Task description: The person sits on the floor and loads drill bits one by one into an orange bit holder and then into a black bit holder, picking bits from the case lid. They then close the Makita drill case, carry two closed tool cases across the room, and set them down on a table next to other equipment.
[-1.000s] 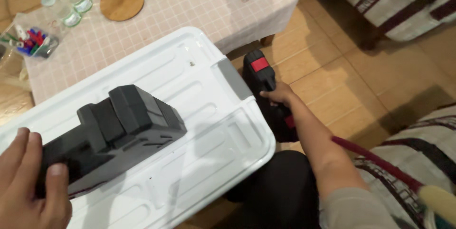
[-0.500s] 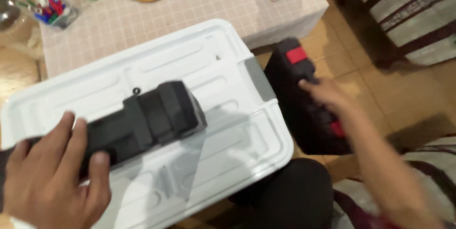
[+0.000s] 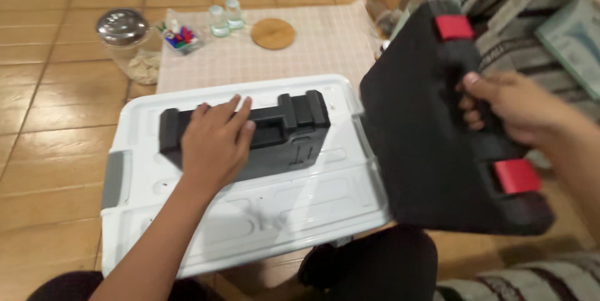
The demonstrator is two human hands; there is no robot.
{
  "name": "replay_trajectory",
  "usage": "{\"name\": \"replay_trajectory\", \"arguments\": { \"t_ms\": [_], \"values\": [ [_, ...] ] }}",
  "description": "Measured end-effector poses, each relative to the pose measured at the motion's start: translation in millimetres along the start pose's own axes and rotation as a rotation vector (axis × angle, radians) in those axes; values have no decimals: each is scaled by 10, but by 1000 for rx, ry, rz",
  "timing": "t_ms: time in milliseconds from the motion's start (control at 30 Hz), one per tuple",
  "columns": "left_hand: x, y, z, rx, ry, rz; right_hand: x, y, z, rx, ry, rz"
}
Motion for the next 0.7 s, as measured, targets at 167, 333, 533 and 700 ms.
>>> {"name": "replay_trajectory", "arguments": {
  "t_ms": [167, 333, 533, 700],
  "values": [
    [-44, 6, 29, 40, 12, -7, 61, -252, 611, -209, -158, 24],
    [-51, 16, 52, -11, -5, -20, -142, -494, 1082, -328, -117, -38],
    [19, -173, 1, -381, -138, -52, -357, -646, 1571, -397, -54, -20],
    [32, -404, 117, -981, -223, 46, -347, -723, 1604, -394, 14, -17]
  ]
}}
Point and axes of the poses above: each hand's wrist, its own y-axis away from the middle knuckle, its own z-axis out of the palm, x = y × z, the point moved 4 cm from there along -y, towards the middle knuckle, and after that the axes turned 2 degrees about -x, right-handed, at the moved point
